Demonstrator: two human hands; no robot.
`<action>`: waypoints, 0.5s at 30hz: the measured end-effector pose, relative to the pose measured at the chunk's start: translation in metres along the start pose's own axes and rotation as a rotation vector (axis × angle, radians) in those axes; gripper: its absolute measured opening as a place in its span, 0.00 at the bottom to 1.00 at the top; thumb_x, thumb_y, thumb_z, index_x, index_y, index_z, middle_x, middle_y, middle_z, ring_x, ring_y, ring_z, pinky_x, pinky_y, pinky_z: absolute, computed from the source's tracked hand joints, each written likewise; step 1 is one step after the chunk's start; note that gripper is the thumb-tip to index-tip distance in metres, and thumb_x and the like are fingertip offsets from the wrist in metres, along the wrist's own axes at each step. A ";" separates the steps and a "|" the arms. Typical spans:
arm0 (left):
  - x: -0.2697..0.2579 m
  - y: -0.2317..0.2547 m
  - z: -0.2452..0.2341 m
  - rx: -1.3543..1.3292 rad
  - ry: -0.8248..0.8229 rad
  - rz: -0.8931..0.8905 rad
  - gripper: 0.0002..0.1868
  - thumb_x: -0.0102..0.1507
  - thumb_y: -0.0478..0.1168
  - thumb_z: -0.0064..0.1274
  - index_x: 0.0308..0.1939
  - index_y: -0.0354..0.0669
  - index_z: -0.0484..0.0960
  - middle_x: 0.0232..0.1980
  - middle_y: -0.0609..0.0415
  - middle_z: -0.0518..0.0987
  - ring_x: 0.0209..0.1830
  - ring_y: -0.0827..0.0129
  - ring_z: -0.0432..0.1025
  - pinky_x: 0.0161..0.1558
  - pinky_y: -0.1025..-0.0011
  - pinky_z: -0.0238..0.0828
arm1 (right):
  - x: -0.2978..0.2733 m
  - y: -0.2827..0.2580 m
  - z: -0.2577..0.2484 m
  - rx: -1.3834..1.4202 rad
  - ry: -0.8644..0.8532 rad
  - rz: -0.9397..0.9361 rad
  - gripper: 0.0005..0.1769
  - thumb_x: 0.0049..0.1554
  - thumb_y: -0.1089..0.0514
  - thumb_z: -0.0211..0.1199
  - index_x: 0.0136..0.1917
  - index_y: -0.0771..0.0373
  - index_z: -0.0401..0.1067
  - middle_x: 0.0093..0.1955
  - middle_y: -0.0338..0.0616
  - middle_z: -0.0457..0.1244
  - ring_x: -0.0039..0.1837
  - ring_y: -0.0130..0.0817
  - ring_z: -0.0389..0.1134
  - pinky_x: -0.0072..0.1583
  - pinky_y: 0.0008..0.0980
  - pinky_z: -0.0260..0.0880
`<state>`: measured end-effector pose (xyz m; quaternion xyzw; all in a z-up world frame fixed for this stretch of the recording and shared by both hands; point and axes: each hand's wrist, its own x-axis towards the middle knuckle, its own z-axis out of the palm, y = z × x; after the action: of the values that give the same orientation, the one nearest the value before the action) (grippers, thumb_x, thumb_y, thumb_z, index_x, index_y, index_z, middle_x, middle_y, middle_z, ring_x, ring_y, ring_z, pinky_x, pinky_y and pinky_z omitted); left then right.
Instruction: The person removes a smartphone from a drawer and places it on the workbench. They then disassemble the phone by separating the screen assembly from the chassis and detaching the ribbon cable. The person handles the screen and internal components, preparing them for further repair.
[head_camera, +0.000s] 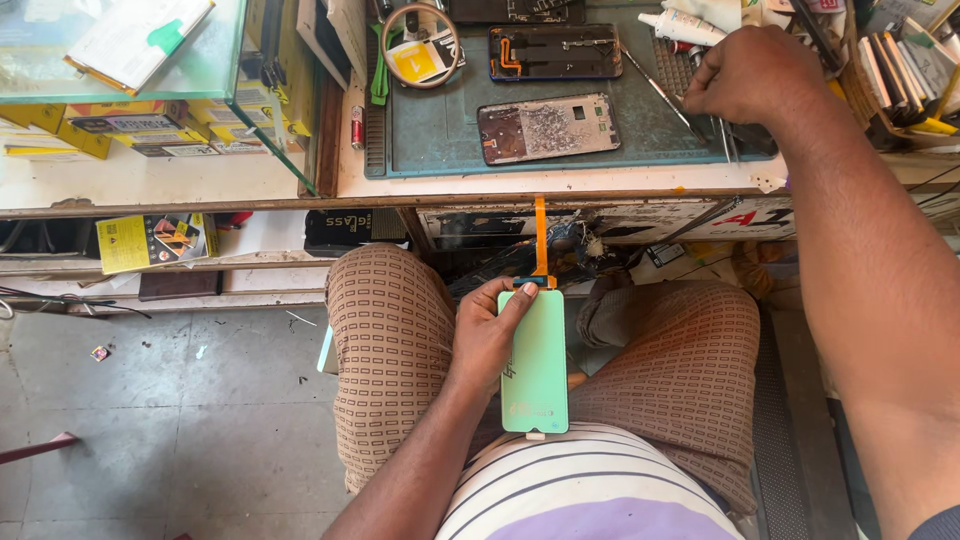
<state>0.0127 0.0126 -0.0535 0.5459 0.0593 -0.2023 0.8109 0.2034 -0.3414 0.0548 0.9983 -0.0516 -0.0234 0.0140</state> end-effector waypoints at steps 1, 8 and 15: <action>-0.001 0.000 0.000 0.001 0.004 -0.010 0.11 0.67 0.45 0.57 0.41 0.40 0.81 0.30 0.57 0.82 0.24 0.81 0.74 0.27 0.78 0.73 | -0.001 -0.001 0.002 0.006 -0.001 -0.006 0.14 0.49 0.44 0.80 0.45 0.49 0.84 0.44 0.40 0.73 0.48 0.39 0.74 0.56 0.47 0.74; -0.004 0.003 0.004 0.046 -0.008 -0.021 0.12 0.67 0.47 0.58 0.42 0.41 0.81 0.29 0.57 0.81 0.24 0.81 0.73 0.26 0.77 0.73 | -0.023 0.002 0.002 0.247 0.319 -0.192 0.10 0.58 0.52 0.77 0.47 0.57 0.80 0.45 0.44 0.71 0.45 0.38 0.73 0.51 0.44 0.75; -0.006 0.004 0.006 0.096 -0.037 -0.011 0.12 0.67 0.46 0.58 0.39 0.40 0.83 0.27 0.58 0.81 0.23 0.81 0.73 0.26 0.77 0.73 | -0.103 -0.007 0.000 1.238 0.313 -0.221 0.03 0.67 0.72 0.62 0.53 0.68 0.71 0.47 0.50 0.69 0.50 0.34 0.76 0.48 0.34 0.77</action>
<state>0.0084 0.0100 -0.0459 0.5799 0.0375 -0.2196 0.7836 0.1024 -0.3233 0.0596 0.8128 0.0501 0.1553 -0.5592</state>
